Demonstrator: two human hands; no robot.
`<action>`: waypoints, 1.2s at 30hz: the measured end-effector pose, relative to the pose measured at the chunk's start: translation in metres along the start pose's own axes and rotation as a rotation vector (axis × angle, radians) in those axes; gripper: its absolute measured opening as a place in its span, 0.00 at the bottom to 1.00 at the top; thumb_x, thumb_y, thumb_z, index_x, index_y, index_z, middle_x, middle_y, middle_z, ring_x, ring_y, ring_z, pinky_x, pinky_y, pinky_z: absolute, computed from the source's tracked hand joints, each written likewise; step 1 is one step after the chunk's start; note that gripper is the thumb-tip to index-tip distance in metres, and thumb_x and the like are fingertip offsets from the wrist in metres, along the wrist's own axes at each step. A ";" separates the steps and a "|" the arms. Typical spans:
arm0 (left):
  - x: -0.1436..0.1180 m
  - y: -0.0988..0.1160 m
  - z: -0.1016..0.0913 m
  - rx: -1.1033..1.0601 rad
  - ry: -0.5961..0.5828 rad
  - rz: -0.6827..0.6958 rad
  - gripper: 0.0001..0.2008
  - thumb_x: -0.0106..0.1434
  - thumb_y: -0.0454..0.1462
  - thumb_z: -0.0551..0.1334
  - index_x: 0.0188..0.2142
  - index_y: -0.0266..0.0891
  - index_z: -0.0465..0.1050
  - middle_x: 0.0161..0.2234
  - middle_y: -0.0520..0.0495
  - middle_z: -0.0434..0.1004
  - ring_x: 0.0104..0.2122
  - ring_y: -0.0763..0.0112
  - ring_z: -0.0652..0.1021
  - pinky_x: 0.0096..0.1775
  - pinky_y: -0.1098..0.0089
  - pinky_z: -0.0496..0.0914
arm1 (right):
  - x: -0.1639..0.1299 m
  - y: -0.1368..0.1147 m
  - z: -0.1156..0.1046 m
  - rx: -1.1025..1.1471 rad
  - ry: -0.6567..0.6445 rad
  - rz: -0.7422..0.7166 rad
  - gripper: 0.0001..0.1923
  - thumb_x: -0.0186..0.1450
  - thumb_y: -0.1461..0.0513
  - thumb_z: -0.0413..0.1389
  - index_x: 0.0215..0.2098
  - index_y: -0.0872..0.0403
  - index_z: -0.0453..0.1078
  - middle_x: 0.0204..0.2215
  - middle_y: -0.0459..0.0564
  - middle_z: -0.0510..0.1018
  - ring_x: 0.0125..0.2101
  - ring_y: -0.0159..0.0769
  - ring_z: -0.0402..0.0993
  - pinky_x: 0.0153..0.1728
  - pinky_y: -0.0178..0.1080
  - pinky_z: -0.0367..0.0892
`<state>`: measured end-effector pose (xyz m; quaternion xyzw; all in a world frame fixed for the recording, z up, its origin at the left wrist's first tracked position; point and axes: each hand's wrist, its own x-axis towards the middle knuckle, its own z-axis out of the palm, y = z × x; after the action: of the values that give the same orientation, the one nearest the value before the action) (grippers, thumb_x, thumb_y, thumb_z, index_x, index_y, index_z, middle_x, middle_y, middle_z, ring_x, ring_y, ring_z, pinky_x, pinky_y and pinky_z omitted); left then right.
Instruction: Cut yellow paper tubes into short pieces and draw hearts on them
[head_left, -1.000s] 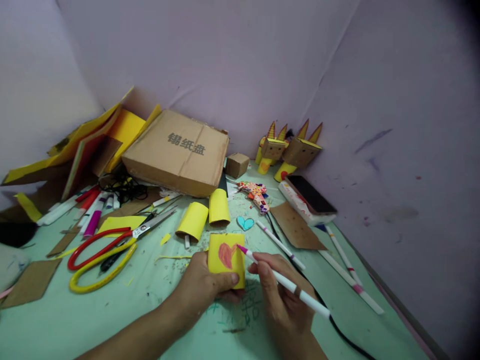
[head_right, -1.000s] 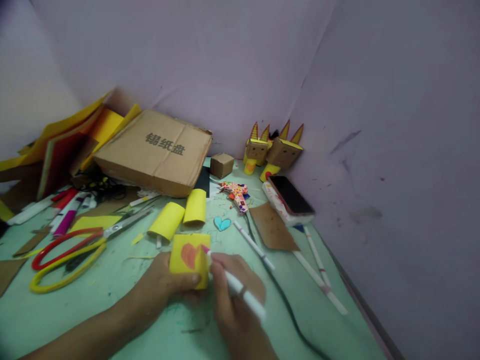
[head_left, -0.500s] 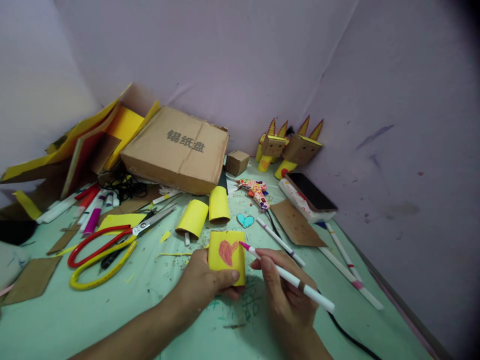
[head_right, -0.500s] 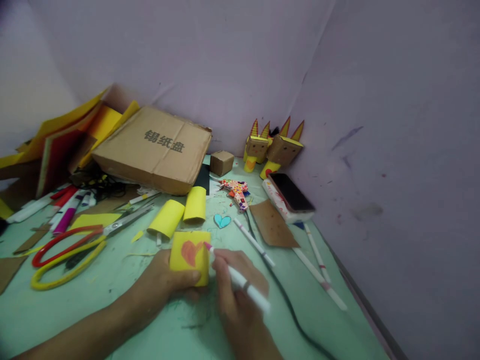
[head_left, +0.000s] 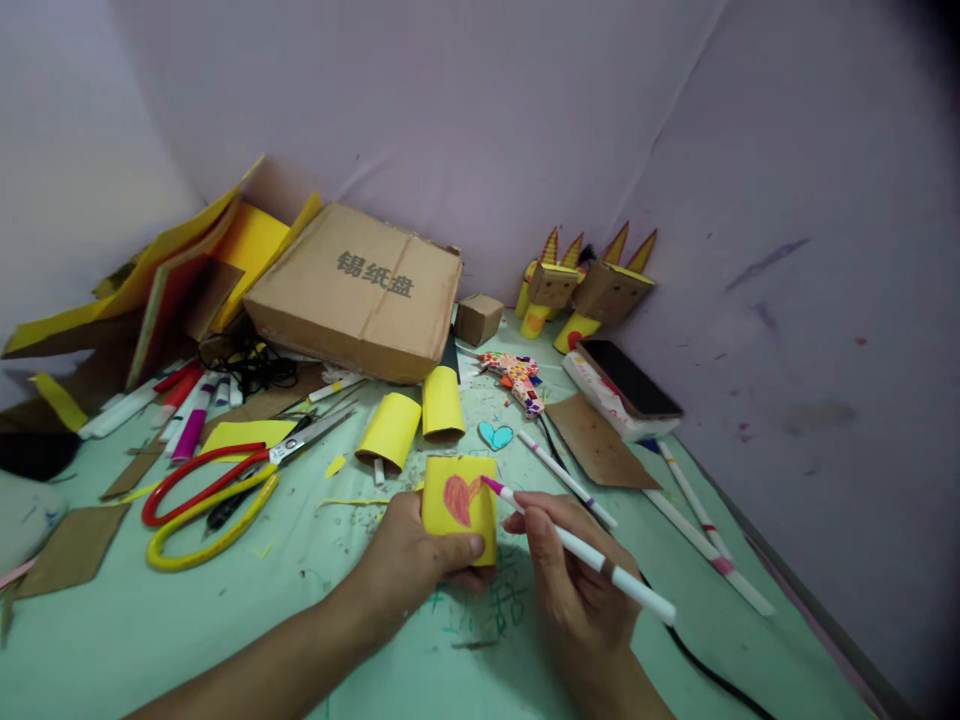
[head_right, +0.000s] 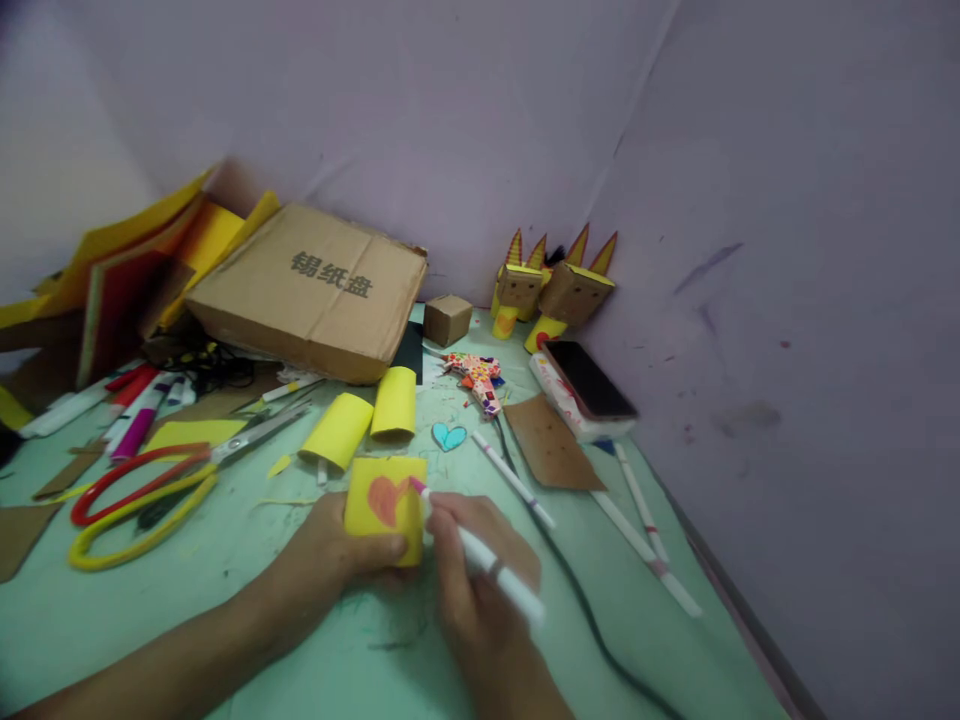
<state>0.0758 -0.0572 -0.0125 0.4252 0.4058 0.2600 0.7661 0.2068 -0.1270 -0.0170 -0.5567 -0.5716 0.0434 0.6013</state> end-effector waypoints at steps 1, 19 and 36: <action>0.000 0.000 0.000 0.000 -0.003 0.001 0.15 0.41 0.36 0.71 0.30 0.32 0.76 0.20 0.47 0.78 0.21 0.68 0.77 0.23 0.73 0.72 | 0.000 0.000 0.000 -0.002 0.000 0.005 0.12 0.65 0.68 0.52 0.41 0.48 0.73 0.26 0.43 0.76 0.25 0.30 0.73 0.26 0.33 0.67; -0.002 0.003 0.002 -0.020 0.031 -0.029 0.14 0.39 0.34 0.71 0.28 0.32 0.76 0.23 0.47 0.79 0.23 0.67 0.77 0.26 0.70 0.73 | -0.001 -0.003 0.002 0.038 -0.010 0.030 0.11 0.65 0.68 0.52 0.37 0.49 0.74 0.24 0.43 0.75 0.25 0.31 0.72 0.26 0.34 0.66; -0.003 0.004 0.003 0.002 0.046 -0.046 0.16 0.39 0.35 0.71 0.30 0.32 0.76 0.24 0.46 0.79 0.24 0.65 0.78 0.27 0.68 0.75 | -0.003 0.004 -0.001 0.038 -0.051 0.006 0.15 0.65 0.69 0.52 0.44 0.45 0.71 0.30 0.42 0.77 0.29 0.30 0.73 0.31 0.34 0.68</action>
<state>0.0762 -0.0588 -0.0069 0.4105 0.4329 0.2517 0.7620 0.2087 -0.1276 -0.0212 -0.5456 -0.5842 0.0702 0.5967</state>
